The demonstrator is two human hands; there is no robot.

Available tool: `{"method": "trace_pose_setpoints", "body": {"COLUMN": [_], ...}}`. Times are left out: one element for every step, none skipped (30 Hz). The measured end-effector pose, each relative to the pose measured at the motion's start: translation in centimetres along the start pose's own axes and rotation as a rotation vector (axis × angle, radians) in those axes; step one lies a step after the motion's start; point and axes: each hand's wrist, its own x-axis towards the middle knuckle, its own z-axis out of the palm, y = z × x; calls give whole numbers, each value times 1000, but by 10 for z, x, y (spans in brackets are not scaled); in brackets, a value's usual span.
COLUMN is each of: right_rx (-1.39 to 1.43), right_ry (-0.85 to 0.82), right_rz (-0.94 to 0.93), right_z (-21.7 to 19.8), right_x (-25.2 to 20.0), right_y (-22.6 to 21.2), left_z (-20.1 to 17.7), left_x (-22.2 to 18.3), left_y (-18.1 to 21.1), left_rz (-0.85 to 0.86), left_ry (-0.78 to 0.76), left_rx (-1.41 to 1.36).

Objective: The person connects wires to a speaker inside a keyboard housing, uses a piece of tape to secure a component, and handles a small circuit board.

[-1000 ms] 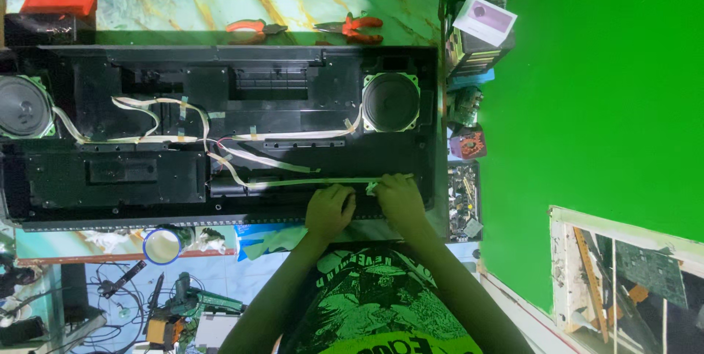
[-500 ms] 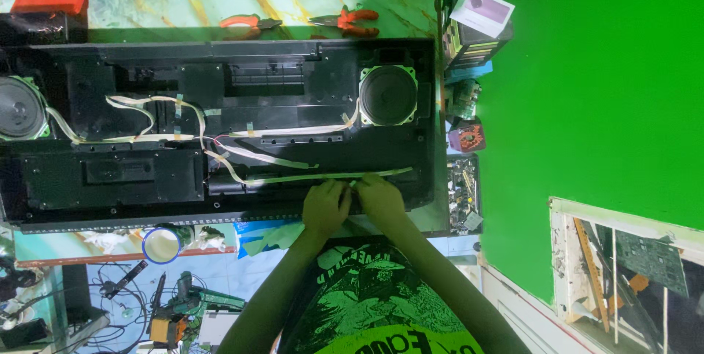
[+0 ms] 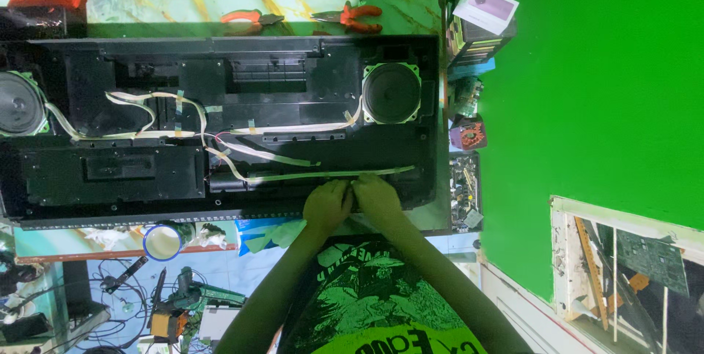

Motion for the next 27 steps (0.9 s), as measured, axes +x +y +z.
{"method": "trace_pose_setpoints", "body": {"right_rx": [-2,-5,-7,3,14,24,14,5,-5,-11,-17,-22,-27,-32,-37,-29,-22,-14,-16,-18,-20,-19,-17,-14,8,27,47], "right_ry": [-29,-56,-83,-74,-66,-58,-24,8,41,29,16,4,31,58,86,85,84,82,51,21,-10,1,11,24,18,9,1], "right_rz": [28,56,84,102,121,139,150,161,173,191,210,227,205,185,165,160,154,148,135,123,110,77,44,9,33,59,85], "right_z": [2,2,2,-1,-6,-10,-15,-19,-23,-27,-30,-32,-33,-33,-32,-29,-25,-20,-15,-9,-4,1,4,6,4,0,-5], "right_x": [0,0,0,-1,-5,-8,-11,-15,-18,-21,-23,-25,-27,-29,-30,-29,-28,-26,-23,-18,-15,-11,-7,-4,-4,-6,-8], "right_y": [-2,-3,-4,-3,-1,2,5,9,12,17,21,25,27,30,31,31,29,27,24,20,16,12,8,4,3,3,4], "left_z": [1,2,2,2,1,1,1,1,0,0,0,-1,-2,-3,-3,-4,-5,-6,-7,-8,-7,-7,-7,-8,-9,-9,-10], "left_x": [-2,-2,-3,-3,-3,-3,-2,-2,-1,-1,0,1,1,1,1,1,2,2,1,1,2,2,3,3,3,3,2], "left_y": [-1,-3,-4,-5,-5,-5,-5,-4,-3,-2,-1,0,1,2,3,4,5,5,5,5,6,6,6,6,6,7,7], "left_rz": [30,63,95,90,84,79,65,50,36,33,31,28,35,43,51,51,50,48,54,60,67,51,36,20,36,52,69], "left_ry": [23,47,72,56,41,26,5,-16,-38,-53,-69,-83,-55,-28,0,-1,-1,-1,-2,-2,-3,-10,-17,-23,4,31,58], "left_rx": [-12,-22,-33,-32,-31,-31,-16,-2,12,18,24,32,23,15,6,2,-3,-7,-9,-11,-13,-17,-20,-21,-10,-3,4]}}
